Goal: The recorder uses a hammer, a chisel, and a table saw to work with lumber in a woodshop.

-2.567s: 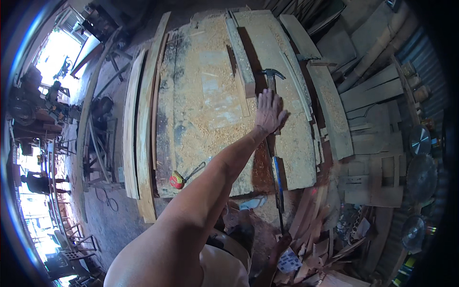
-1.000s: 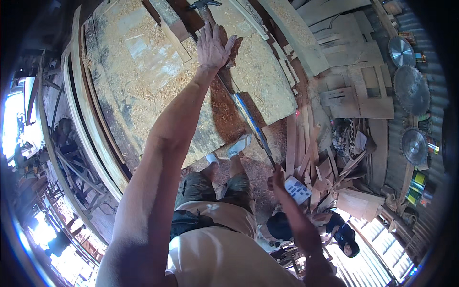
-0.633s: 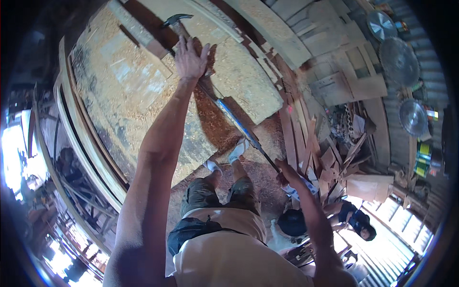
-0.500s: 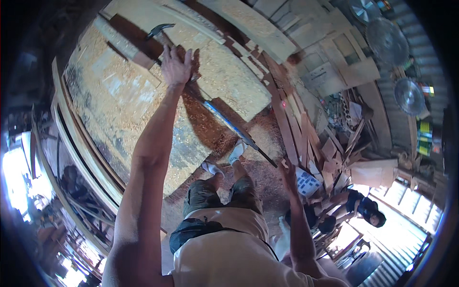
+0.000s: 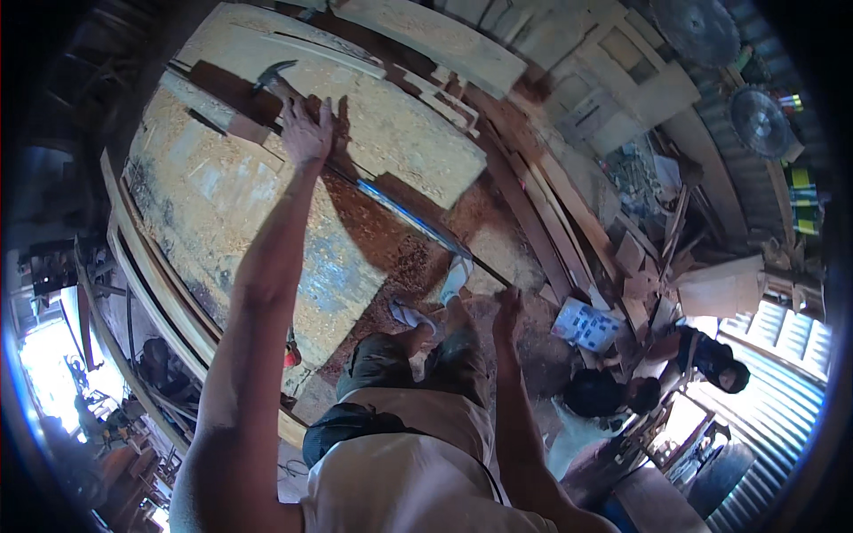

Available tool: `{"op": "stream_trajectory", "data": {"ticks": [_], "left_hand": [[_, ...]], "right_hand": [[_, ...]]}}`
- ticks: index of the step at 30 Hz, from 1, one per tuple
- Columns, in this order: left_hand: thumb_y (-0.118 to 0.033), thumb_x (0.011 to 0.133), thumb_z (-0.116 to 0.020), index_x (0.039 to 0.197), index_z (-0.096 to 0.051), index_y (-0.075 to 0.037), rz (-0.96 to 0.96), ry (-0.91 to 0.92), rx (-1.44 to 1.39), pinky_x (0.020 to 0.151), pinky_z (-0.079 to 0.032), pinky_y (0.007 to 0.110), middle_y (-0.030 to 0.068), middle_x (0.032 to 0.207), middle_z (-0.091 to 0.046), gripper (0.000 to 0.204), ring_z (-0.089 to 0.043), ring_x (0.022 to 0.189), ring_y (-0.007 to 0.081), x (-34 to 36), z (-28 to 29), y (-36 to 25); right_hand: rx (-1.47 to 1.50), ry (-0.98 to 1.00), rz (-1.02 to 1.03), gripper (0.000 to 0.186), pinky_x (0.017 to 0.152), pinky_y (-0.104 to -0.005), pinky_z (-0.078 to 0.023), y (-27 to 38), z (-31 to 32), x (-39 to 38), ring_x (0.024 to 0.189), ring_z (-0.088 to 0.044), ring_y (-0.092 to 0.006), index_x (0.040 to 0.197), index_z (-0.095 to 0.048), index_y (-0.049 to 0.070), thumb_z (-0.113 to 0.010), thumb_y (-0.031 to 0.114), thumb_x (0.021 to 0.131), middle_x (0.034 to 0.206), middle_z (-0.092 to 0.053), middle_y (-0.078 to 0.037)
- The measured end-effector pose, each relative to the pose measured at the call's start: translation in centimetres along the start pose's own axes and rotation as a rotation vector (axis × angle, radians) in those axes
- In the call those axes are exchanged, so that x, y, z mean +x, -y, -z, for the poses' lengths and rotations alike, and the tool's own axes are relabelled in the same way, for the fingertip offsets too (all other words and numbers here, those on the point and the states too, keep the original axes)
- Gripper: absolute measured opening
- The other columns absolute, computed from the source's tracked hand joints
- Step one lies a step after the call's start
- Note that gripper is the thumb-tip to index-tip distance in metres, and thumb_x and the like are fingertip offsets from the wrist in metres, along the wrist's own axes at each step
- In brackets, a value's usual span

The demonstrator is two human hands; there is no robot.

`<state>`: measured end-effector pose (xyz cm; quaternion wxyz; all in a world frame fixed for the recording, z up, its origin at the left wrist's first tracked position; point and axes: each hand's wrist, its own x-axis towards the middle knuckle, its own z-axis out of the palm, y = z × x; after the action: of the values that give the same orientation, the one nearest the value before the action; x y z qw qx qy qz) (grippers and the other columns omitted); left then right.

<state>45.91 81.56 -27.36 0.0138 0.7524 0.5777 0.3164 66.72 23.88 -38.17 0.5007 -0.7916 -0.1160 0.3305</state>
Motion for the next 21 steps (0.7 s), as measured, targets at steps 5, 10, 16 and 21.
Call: {"op": "stream_trajectory", "data": {"ticks": [5,10,16,21], "left_hand": [[-0.048,0.105,-0.071,0.139,-0.069,-0.005,0.050,0.030,-0.140,0.109,-0.055,0.059,0.0280,0.145,-0.068,0.055,-0.068,0.130,0.0479,0.1,0.7,-0.4],[-0.055,0.105,-0.068,0.156,-0.055,0.006,0.168,0.031,-0.105,0.128,-0.040,0.057,0.0357,0.171,-0.044,0.080,-0.048,0.155,0.0525,0.2,1.3,-1.3],[-0.058,0.107,-0.064,0.156,-0.055,0.003,0.209,0.076,-0.206,0.133,-0.035,0.055,0.0345,0.173,-0.042,0.079,-0.042,0.160,0.0518,0.3,2.3,-1.2],[-0.047,0.109,-0.067,0.156,-0.057,0.000,0.248,0.042,-0.335,0.135,-0.033,0.056,0.0292,0.169,-0.050,0.068,-0.043,0.160,0.0488,0.0,4.1,-2.2]], "right_hand": [[0.405,-0.013,-0.194,0.057,0.072,-0.0373,-0.063,-0.1,-0.8,0.6,0.079,-0.074,-0.0229,0.113,-0.069,0.005,-0.054,0.060,0.118,0.089,-0.071,-0.009],[0.340,0.086,-0.381,0.060,0.068,-0.0407,-0.063,3.1,0.8,1.0,0.073,-0.075,-0.0253,0.113,-0.070,0.004,-0.057,0.063,0.115,0.079,-0.069,-0.006],[0.099,0.402,-0.802,0.069,0.057,-0.0462,-0.052,6.1,6.5,5.2,0.081,-0.079,-0.0358,0.134,-0.071,0.004,-0.065,0.068,0.108,0.088,-0.076,-0.014],[-1.339,0.274,0.463,0.060,0.115,-0.0585,-0.052,14.9,6.0,5.2,0.134,-0.065,-0.0538,0.150,-0.063,-0.004,-0.070,0.039,0.109,0.140,-0.068,-0.040]]}}
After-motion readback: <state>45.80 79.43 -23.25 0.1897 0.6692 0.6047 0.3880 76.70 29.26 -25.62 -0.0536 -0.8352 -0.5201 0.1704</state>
